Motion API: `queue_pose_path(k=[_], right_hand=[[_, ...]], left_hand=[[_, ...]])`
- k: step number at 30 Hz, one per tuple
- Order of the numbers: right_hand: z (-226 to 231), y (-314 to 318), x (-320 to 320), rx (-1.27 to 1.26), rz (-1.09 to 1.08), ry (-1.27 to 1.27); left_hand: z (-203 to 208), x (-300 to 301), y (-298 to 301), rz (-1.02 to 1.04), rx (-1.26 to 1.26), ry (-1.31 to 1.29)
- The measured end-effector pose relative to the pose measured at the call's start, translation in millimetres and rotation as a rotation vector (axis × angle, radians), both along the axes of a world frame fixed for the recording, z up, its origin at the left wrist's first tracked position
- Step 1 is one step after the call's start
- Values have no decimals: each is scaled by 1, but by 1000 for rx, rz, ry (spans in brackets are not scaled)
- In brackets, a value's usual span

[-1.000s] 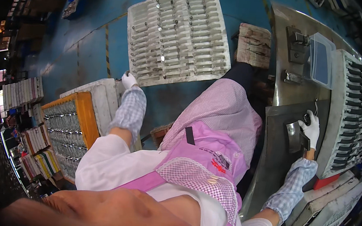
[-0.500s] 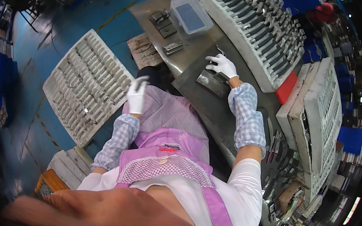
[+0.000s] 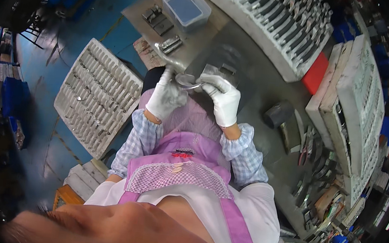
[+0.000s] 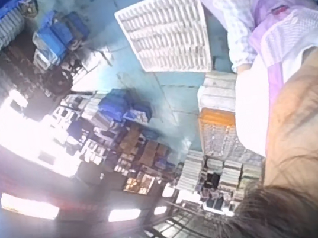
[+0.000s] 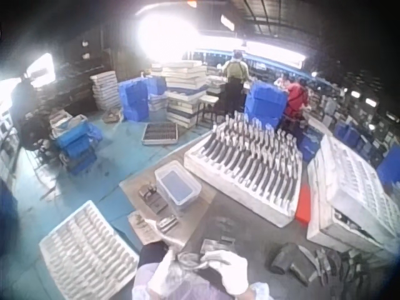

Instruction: The recorder is assembling small curved metal parts onto a base component at a workstation in a fabrication facility.

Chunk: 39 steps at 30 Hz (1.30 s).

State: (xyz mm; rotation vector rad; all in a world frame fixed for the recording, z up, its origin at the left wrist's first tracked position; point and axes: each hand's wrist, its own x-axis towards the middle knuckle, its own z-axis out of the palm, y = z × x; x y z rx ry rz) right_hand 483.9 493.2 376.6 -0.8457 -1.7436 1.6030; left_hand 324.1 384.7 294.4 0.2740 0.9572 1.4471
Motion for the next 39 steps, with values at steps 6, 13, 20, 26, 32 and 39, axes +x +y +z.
queue_pose_path(k=[6, 13, 20, 26, 32, 39], right_hand=[[-45, -8, 29, 937, 99, -435], [-56, 18, 34, 938, 6, -286], [-80, 29, 39, 774, -161, -293], [-95, 40, 38, 223, -339, -293], [-111, 56, 55, 73, -430, -89], [-150, 58, 69, 430, -508, -138]], left_hand=[[13, 32, 8, 107, -224, 36], [5, 42, 24, 90, -212, 58], [6, 40, 40, 147, -173, -36], [-37, 24, 70, 274, -139, 998], [-53, 44, 80, 351, -217, 1152], [-67, 42, 90, 269, -204, 1060]])
